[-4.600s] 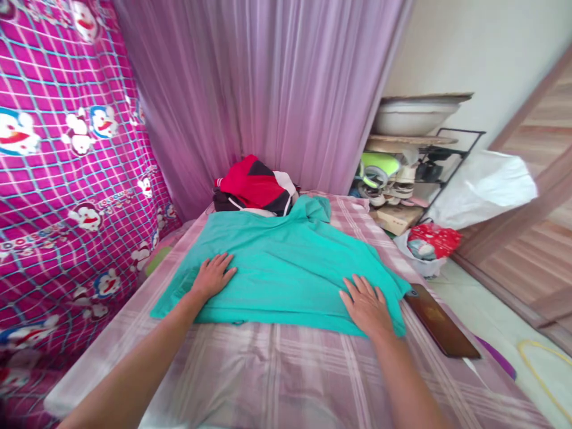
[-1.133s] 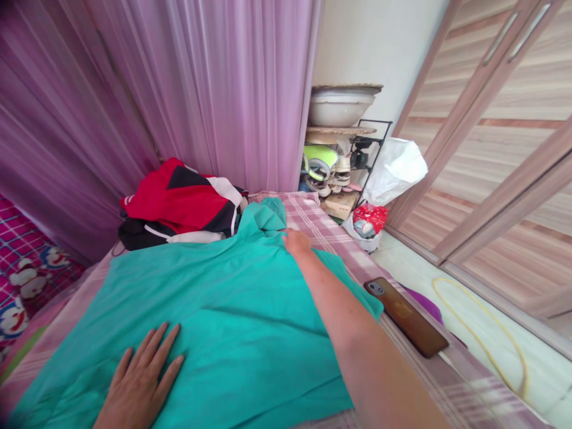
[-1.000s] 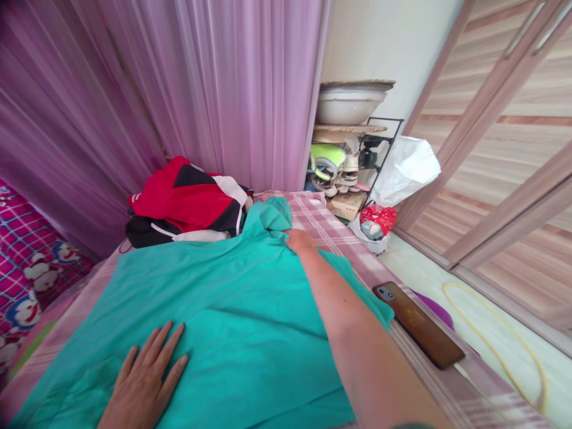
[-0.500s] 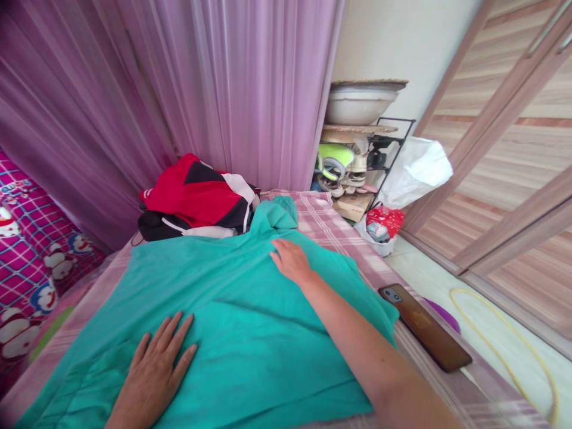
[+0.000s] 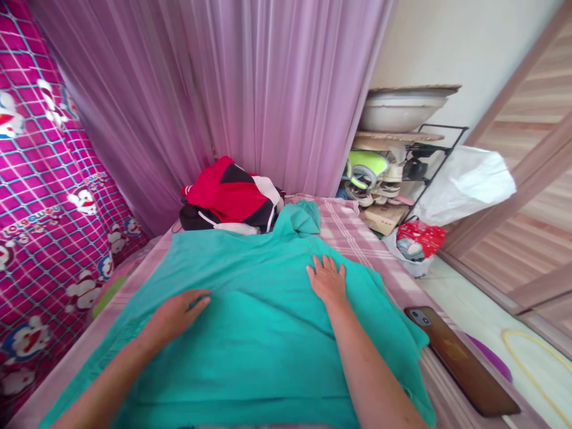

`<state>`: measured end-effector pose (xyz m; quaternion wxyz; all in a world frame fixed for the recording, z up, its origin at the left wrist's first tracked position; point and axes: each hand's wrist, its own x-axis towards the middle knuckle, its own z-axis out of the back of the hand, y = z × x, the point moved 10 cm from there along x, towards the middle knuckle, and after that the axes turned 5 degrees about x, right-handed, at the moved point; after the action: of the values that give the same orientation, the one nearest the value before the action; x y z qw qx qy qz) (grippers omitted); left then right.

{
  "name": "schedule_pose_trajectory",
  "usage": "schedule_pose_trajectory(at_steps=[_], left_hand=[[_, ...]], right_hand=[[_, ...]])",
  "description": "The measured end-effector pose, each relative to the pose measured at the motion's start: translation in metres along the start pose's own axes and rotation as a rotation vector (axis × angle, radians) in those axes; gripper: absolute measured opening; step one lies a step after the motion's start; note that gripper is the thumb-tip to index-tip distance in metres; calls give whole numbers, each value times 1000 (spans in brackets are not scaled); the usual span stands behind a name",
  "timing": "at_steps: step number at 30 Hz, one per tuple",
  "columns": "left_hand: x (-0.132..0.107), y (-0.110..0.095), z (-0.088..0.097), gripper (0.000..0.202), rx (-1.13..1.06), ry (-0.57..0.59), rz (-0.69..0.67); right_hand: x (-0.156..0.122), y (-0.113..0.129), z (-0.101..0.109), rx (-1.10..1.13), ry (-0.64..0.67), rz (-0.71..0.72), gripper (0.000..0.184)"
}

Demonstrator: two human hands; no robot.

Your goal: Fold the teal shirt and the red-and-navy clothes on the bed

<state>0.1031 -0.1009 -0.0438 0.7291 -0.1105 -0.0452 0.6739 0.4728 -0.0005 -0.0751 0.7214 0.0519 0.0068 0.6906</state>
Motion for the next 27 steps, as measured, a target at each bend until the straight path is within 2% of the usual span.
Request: schedule_pose_trajectory(at_steps=[2, 5, 8, 12, 14, 17, 20, 23, 25, 27], left_hand=[[29, 8, 34, 45, 52, -44, 53], [77, 5, 83, 41, 187, -188, 58], [122, 0, 103, 43, 253, -218, 79], [163, 1, 93, 45, 367, -98, 124], [174, 3, 87, 40, 400, -57, 135], [183, 8, 88, 37, 418, -71, 167], [186, 15, 92, 40, 398, -117, 266], [184, 18, 85, 39, 350, -127, 341], [176, 14, 78, 39, 302, -158, 356], [163, 1, 72, 41, 241, -245, 307]], right_hand=[[0, 1, 0, -10, -10, -1, 59], [1, 0, -2, -17, -18, -11, 57], [3, -1, -4, -17, -33, -13, 57], [4, -2, -7, -11, -44, -6, 57], [4, -2, -7, -10, -46, -6, 57], [5, -2, -8, -9, -42, -3, 57], [4, -2, -7, 0, -45, 2, 57], [4, -1, -6, 10, -48, 7, 56], [4, -1, -6, 14, -43, 8, 56], [4, -2, -6, 19, -34, 2, 56]])
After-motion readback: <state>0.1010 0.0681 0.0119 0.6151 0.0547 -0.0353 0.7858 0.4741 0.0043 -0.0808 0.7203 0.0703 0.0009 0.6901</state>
